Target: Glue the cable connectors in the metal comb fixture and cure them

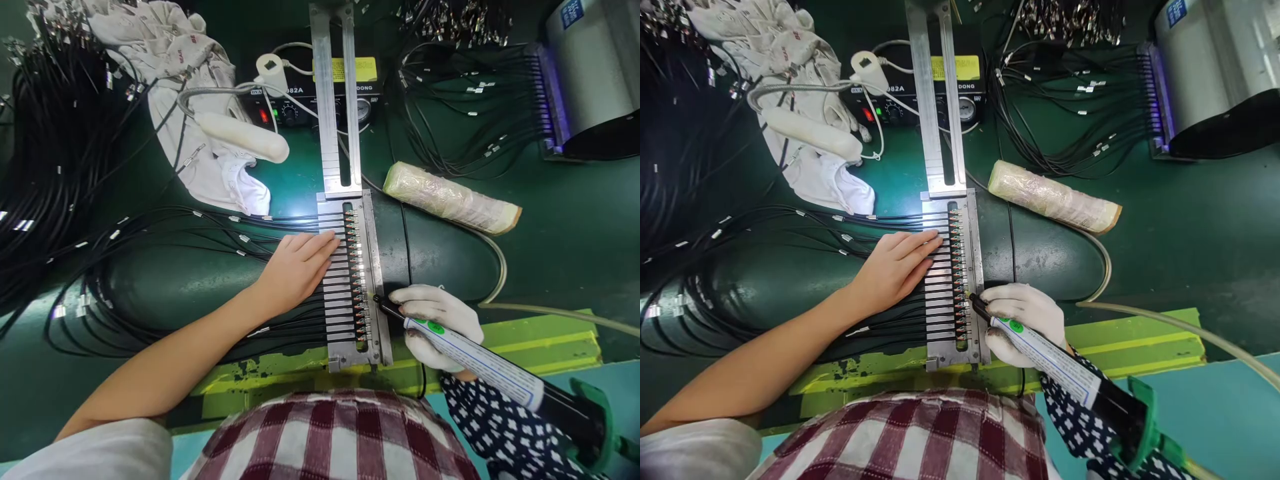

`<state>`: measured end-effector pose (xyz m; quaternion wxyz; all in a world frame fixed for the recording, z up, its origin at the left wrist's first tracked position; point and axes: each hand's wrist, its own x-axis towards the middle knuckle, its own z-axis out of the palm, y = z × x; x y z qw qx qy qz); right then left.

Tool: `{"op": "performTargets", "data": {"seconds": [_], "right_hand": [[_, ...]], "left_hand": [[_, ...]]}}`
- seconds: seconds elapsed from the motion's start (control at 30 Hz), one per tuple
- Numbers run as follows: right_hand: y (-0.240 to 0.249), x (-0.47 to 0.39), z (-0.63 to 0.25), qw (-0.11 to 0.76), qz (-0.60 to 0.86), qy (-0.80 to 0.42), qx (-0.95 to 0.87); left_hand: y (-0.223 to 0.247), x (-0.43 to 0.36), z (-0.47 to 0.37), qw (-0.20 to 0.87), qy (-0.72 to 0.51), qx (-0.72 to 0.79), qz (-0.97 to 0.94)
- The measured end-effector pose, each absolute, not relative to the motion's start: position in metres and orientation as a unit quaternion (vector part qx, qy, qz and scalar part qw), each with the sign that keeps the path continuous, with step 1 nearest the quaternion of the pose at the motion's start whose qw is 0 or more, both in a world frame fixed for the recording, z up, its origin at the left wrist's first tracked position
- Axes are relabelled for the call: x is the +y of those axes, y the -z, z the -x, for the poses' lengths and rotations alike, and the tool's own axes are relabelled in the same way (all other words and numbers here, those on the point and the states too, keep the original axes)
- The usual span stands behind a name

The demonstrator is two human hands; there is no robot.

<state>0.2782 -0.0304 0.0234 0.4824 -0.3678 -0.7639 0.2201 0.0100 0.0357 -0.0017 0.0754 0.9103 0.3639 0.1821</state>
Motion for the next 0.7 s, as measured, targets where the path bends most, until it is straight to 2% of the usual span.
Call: {"op": "performTargets", "data": {"seconds": [0.7], "right_hand": [[-0.0131,-0.0319,-0.279,0.467,0.362,-0.245,-0.769]], "left_hand": [[0.0015,0.0353,-0.0103,0.098,-0.173,0.378,-0.904]]}}
